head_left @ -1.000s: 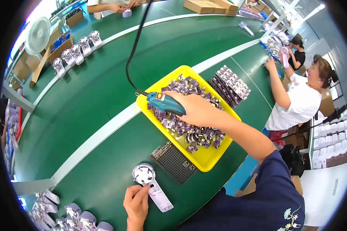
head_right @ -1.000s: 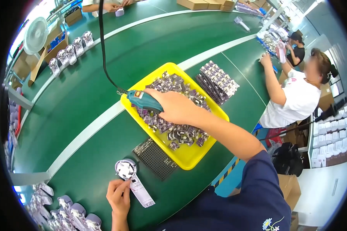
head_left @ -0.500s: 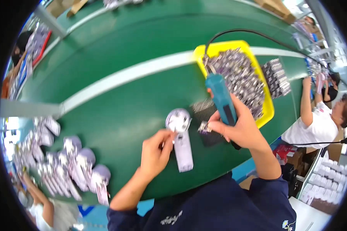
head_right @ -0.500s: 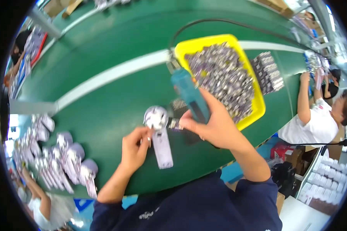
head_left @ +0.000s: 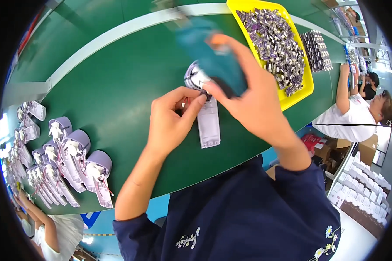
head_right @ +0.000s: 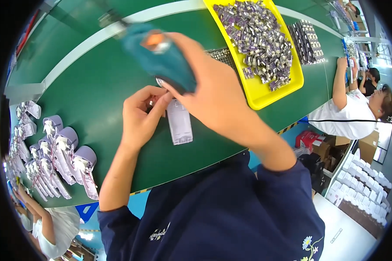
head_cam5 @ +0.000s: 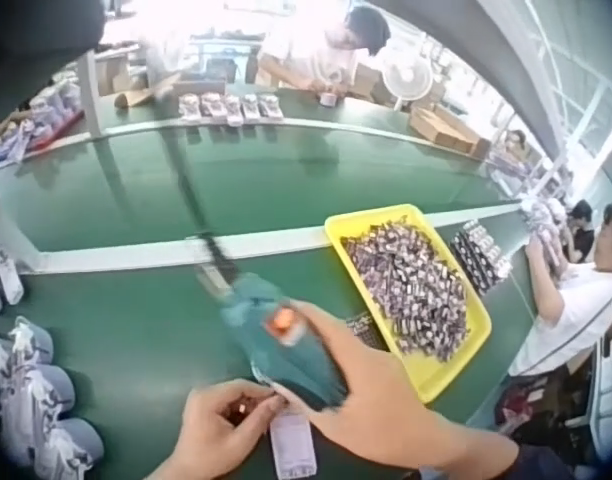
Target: The person assembles internal components of handheld fans by securing circuit boards, fan blade components, and plastic parts into the handheld fan housing with screws, using an electric screwdriver.
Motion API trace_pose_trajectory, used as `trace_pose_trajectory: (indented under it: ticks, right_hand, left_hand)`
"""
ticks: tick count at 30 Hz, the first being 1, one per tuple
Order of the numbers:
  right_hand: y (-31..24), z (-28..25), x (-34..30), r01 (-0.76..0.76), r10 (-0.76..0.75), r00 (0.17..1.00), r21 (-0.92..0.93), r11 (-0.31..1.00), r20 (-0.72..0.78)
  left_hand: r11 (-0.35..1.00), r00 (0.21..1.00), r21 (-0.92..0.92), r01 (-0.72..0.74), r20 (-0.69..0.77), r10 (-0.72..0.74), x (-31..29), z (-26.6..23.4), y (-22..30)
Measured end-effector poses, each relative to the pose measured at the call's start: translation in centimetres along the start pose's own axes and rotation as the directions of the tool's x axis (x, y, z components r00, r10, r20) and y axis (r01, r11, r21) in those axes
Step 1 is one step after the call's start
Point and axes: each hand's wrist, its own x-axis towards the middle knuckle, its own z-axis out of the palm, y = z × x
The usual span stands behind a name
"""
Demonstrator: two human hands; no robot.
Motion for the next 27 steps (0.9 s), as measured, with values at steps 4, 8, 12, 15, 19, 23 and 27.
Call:
trace_pose_trajectory:
  ticks: [4,8,12,15,19,23,27]
  right_hand:
    - [0.6,0.9,-3.5,-0.235,0.280,0.956,0.336,0.912,-0.091]
    - [0.3,2.7,-3.0,-0.280,0.334,0.937,0.351,0.893,-0.101]
    - [0.6,3.5,-2.4,-0.312,0.358,0.932,0.369,0.876,-0.062]
    - [1.2,3.9,-2.2,-0.282,0.337,0.937,0.367,0.886,-0.094]
    - [-0.1,1.6,-1.4,-0.219,0.290,0.942,0.347,0.912,-0.166]
    - [1.0,-2.4,-1.4,-0.043,0.049,0.998,0.179,0.983,-0.028]
    - [1.7,-0.6,-1.9,-0.056,0.057,0.983,-0.007,0.998,0.174]
  left_hand:
    - [0.992,0.998,-0.122,0.028,-0.052,-0.034,-0.3,0.3,0.3]
    - [0.972,0.997,-0.223,0.074,0.022,-0.071,-0.3,0.0,0.3]
    - [0.984,0.998,-0.173,0.044,0.051,-0.036,-0.1,-0.2,0.2]
    - [0.987,0.999,-0.161,-0.004,0.045,0.011,0.2,-0.3,-0.2]
    - [0.998,0.997,-0.050,-0.030,-0.074,0.026,-0.3,0.0,-0.1]
    - [0.983,0.949,0.139,-0.123,-0.272,0.157,-1.2,0.4,0.5]
    - [0.960,0.926,0.208,-0.189,-0.286,0.245,-0.5,0.4,0.5]
